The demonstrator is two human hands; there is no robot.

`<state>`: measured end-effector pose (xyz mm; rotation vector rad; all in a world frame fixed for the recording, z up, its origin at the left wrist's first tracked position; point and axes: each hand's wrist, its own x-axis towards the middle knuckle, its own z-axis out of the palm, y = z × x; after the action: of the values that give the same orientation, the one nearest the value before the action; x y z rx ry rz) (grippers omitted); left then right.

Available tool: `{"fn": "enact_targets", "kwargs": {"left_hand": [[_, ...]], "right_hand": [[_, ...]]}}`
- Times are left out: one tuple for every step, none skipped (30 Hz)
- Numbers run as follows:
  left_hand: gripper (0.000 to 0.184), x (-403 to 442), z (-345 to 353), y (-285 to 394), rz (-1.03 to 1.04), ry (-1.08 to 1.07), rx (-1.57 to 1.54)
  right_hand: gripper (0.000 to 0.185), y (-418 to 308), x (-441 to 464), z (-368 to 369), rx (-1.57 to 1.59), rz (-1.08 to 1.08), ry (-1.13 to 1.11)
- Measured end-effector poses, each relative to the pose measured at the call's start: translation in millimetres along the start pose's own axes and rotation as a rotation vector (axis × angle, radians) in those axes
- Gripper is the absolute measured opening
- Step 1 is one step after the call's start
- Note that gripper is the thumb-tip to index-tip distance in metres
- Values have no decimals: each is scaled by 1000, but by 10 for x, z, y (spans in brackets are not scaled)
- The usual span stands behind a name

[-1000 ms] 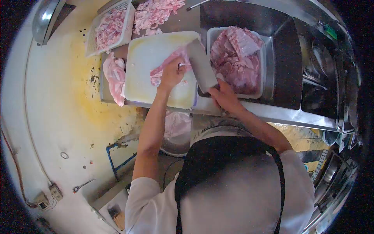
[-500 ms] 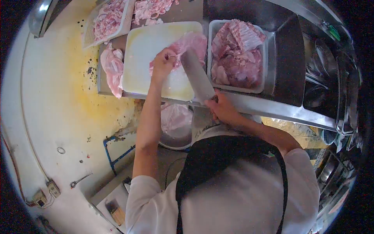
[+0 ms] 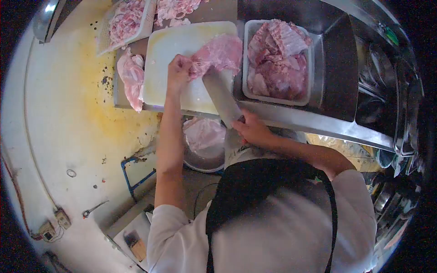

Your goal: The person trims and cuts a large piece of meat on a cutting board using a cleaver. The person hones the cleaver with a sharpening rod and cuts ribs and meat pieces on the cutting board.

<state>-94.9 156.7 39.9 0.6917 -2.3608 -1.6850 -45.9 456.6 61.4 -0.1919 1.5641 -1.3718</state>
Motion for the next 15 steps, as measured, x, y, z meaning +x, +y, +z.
{"fn": "enact_targets", "kwargs": {"left_hand": [[6,39,-70,-55,-5,-5,-21],[6,80,-131,-108,-11,-10,-42],[6,96,-162,-133,-16,-15,-63],[6,72,-145,-67,-7,-24,-63],[6,51,-127,-2,5,-29,-63],[6,9,-102,42,11,-37,-63],[5,0,-81,20,-20,-22,-106],[4,9,-53,1,-49,-8,-151],[4,25,-44,-10,-76,8,-195],[4,4,-62,26,-106,-6,-264],[4,-24,-93,88,-135,-22,-332],[4,-37,-108,116,-168,-41,-400],[4,-15,-155,103,-154,9,-456],[4,21,-254,61,-146,59,-514],[5,59,-383,10,-136,116,-573]], "right_hand": [[36,105,58,7,-7,-79,56],[37,281,178,43,-12,-158,111],[37,285,268,37,-24,-205,154],[38,245,342,32,-38,-251,198],[38,147,524,23,-60,-267,226],[39,56,637,69,-43,-259,242],[39,-36,751,114,-27,-251,258],[40,-102,858,187,26,-224,263],[41,-118,931,228,76,-200,267],[41,48,915,334,-63,-317,329],[41,331,854,514,-201,-434,391],[41,386,759,508,-215,-393,320],[41,437,663,502,-232,-352,249],[42,257,418,293,-125,-152,46],[43,116,223,133,-19,48,-159]]}}
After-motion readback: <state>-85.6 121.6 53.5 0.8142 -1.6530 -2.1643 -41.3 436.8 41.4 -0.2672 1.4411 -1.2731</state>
